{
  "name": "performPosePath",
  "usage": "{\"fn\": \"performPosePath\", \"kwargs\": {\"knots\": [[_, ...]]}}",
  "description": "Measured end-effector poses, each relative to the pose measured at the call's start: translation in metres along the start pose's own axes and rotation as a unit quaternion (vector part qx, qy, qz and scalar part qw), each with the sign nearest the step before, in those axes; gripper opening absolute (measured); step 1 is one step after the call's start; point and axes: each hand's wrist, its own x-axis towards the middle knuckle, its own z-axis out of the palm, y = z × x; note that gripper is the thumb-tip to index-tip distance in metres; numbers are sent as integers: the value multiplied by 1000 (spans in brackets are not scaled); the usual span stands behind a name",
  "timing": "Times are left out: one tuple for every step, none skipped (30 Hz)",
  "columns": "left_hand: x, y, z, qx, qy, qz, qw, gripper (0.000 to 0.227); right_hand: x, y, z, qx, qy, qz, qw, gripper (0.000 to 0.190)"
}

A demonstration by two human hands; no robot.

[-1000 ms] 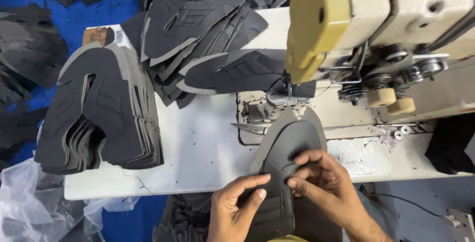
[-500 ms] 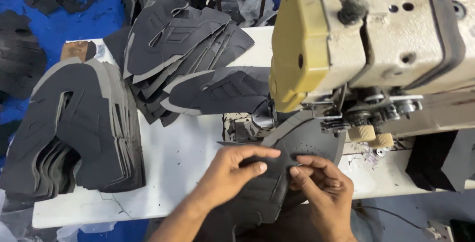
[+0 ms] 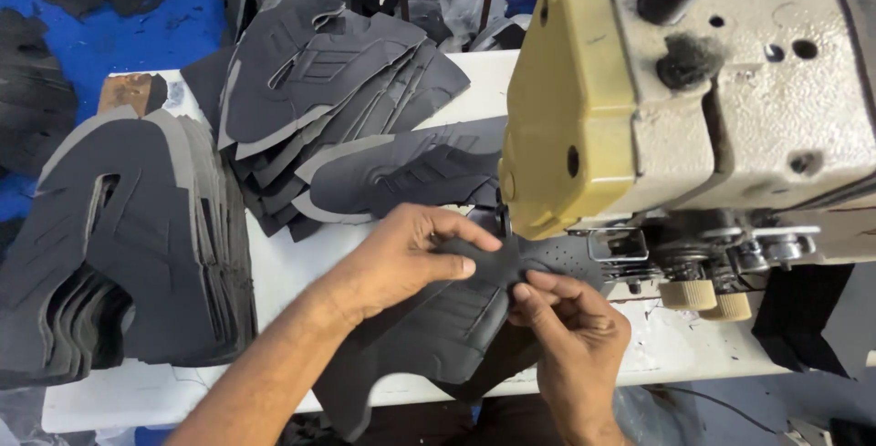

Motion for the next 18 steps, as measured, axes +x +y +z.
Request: {"fn": "performPosePath", "kwargs": {"knots": [[3, 1, -3, 8, 4, 15, 1000, 29, 2, -1, 3, -2, 3, -1, 1000, 21], [6, 1, -6, 8, 5, 14, 1000, 29, 4, 0, 5, -2, 2, 0, 1000, 21], [9, 0, -9, 19, 5, 19, 1000, 27, 5, 1, 7, -1, 4, -5, 1000, 21], [12, 0, -13, 29, 4, 25, 999, 25, 7, 3, 8, -1, 5, -9, 1000, 20], [14, 4, -14, 29, 5, 24, 999, 25, 9, 3, 10, -1, 4, -8, 1000, 20], [16, 9, -15, 38, 6, 21, 999, 24, 10, 4, 12, -5, 10, -15, 1000, 20], [18, 13, -16, 47, 7, 18, 999, 24, 12, 4, 15, -8, 15, -22, 1000, 19], [22, 16, -18, 48, 8, 18, 999, 24, 14, 1, 15, -7, 15, -22, 1000, 19], [26, 19, -21, 59, 5, 15, 998, 25, 16, -1, 16, -12, 8, -18, 1000, 20], [30, 22, -23, 70, 2, 12, 997, 26, 17, -4, 17, -16, 3, -15, 1000, 21], [35, 26, -28, 72, 1, 12, 997, 26, 17, -8, 12, -15, 3, -14, 1000, 21], [40, 30, -32, 96, -17, 21, 995, 27, 16, -13, 7, -24, -19, 3, 1000, 23], [46, 33, -36, 121, -36, 30, 992, 28, 14, -18, 1, -33, -41, 21, 998, 24], [52, 36, -40, 120, -37, 32, 992, 28, 11, -31, -12, -35, -40, 19, 998, 24], [57, 40, -44, 146, -56, 36, 987, 29, 7, -45, -24, -87, -61, 35, 994, 25], [63, 43, -48, 172, -74, 40, 981, 30, 4, -58, -37, -139, -81, 51, 986, 26], [64, 44, -51, 171, -75, 42, 982, 30, 2, -74, -72, -141, -81, 49, 986, 26], [67, 46, -54, 170, -88, 37, 981, 30, 1, -90, -107, -268, -88, -54, 958, 24]]}}
